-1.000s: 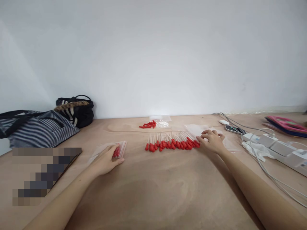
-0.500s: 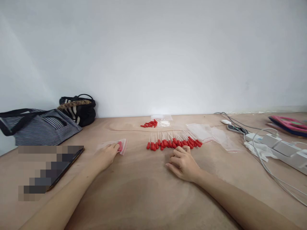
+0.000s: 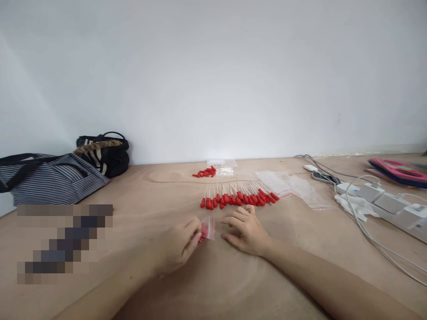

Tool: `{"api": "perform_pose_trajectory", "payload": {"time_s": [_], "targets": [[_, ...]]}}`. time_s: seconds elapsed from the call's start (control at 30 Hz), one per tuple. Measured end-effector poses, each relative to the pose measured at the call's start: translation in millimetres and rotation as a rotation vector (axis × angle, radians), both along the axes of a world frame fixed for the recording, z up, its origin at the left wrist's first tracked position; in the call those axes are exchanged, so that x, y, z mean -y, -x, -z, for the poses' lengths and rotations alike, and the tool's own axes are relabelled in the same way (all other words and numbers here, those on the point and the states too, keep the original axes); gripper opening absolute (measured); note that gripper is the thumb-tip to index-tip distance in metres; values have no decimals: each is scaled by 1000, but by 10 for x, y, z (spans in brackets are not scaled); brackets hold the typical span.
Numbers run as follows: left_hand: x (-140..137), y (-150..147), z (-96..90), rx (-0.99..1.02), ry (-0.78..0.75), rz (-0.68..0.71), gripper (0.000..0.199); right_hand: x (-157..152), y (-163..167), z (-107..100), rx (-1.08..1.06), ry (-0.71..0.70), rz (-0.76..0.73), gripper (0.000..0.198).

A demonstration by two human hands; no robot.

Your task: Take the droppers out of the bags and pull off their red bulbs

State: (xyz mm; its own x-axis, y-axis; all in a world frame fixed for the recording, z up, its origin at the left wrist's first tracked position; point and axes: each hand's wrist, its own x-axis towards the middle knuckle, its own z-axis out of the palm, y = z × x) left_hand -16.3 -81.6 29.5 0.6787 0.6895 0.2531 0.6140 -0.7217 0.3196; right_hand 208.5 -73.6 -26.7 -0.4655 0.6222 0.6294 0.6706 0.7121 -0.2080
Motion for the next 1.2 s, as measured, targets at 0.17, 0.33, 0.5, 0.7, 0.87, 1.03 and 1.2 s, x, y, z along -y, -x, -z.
{"api": "perform_pose_trajectory", "payload": {"time_s": [0.17,0.33,0.5,0.7,0.87,1.03,1.2], "targets": [[69,-260,37,19,47,156,21,-19,6,19,52,-163,-35,20],[-76,-343,48,43,140,195,19,-44,-7,26,71,-248,-92,22],[-331,-398,174,137,221,283,28,-35,-17,9,73,-330,-119,24],[-509,-421,187,69,290,365,14,-24,-21,-16,50,-366,-174,24],[-545,-403,213,148,273,319,8,-26,-42,3,40,-287,-134,20],[-540,-397,249,145,255,337,15,-49,-56,45,-39,-216,-150,16],[-546,-405,290,178,194,360,19,-53,-64,43,-55,-215,-241,10]]}}
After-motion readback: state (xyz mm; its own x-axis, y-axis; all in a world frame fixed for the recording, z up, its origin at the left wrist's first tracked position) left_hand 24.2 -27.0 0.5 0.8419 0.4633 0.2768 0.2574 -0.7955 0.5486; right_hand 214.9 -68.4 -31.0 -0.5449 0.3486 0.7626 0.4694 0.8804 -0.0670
